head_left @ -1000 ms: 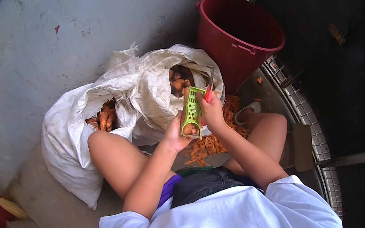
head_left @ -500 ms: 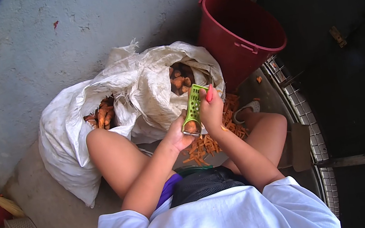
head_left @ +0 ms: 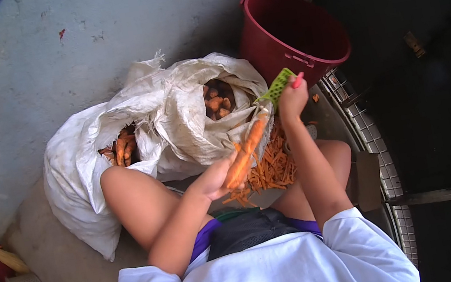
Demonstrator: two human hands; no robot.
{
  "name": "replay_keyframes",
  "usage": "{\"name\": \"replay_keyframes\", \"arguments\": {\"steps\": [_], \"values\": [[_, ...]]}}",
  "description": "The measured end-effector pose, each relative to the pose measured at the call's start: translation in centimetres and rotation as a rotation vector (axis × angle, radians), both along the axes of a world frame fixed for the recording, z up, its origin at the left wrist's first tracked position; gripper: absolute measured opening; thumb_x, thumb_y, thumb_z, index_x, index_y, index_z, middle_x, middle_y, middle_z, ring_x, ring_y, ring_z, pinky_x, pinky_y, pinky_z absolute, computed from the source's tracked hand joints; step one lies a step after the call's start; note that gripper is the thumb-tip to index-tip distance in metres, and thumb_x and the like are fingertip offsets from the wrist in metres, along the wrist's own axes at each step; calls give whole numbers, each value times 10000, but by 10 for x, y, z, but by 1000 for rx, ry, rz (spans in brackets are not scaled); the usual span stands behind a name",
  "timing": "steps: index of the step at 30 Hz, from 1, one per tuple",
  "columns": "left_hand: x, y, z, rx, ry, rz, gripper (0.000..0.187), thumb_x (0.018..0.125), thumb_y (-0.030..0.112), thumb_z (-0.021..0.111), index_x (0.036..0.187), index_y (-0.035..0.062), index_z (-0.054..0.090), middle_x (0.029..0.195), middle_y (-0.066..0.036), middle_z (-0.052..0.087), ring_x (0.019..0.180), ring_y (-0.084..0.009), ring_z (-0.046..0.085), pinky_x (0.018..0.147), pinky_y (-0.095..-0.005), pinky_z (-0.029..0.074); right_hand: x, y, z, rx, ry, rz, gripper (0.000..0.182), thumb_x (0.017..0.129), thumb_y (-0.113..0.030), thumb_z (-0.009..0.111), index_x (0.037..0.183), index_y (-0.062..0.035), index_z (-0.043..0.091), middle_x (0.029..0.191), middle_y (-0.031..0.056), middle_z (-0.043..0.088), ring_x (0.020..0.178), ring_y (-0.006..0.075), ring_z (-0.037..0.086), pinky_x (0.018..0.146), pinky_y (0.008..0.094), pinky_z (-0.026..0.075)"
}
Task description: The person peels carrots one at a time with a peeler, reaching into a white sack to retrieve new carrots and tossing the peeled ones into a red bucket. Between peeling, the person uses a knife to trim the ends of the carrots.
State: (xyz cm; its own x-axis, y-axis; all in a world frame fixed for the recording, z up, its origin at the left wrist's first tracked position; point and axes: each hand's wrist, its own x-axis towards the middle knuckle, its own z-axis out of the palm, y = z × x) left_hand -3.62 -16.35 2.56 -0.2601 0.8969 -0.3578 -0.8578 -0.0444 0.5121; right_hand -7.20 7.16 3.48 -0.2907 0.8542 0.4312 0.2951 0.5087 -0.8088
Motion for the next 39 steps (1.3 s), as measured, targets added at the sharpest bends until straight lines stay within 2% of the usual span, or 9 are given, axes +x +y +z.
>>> {"name": "replay_keyframes", "arguments": {"steps": [2,3,7,16,22,27,33,36,39], "values": [[3,-6,-1,94,-43,-59,358,892,407,280,921,97,455,706,-18,436,595,-92,384,520,-230,340,3,25,-3,-111,65,-5,213,827,-210,482,817,1,509,649,174,552,586,313,535,552,382,401],[1,-5,-11,101,-53,-45,358,887,418,287,928,102,449,715,-19,438,609,-99,395,512,-241,353,7,24,3,-88,81,38,211,841,-197,470,796,6,505,613,105,535,519,205,493,516,325,391],[-9,6,-21,24,-93,10,340,880,412,317,959,106,444,713,-14,449,592,-106,397,488,-244,355,25,-23,11,-358,340,446,189,865,-187,457,789,-18,493,634,-24,466,558,50,395,498,225,347],[-3,18,-34,38,-271,150,349,872,418,334,946,118,496,806,-45,540,578,-137,494,450,-239,363,57,-99,-5,-485,135,632,180,864,-186,459,779,-30,482,594,-33,451,531,37,378,487,205,334],[-9,13,-38,-78,-84,183,354,869,429,337,943,124,501,744,-22,506,566,-123,463,408,-234,322,55,-77,-12,-599,304,475,176,871,-186,447,823,-21,483,652,-23,471,565,40,390,517,203,345],[-1,21,-20,-209,135,256,366,877,425,310,931,113,491,734,-37,534,563,-121,483,388,-218,320,60,-102,-1,-556,212,644,162,869,-180,451,847,-24,487,659,-19,469,600,50,408,548,210,359],[-5,12,-50,197,-231,134,378,878,406,290,963,97,491,776,-62,563,637,-178,557,446,-297,436,54,-107,-11,-594,222,607,159,866,-170,454,814,-25,495,649,-16,467,586,59,398,540,218,361],[-3,18,-44,24,-325,231,377,876,399,294,990,95,485,806,-68,567,672,-206,568,493,-332,459,52,-107,-17,-611,226,620,159,862,-158,454,796,-18,490,624,-4,462,578,66,399,533,231,362],[-3,16,-50,168,-327,183,379,874,402,299,1007,96,478,829,-68,568,688,-210,567,516,-338,459,51,-106,-18,-512,153,577,158,848,-150,470,778,-9,484,590,37,465,556,91,406,525,256,365]]}}
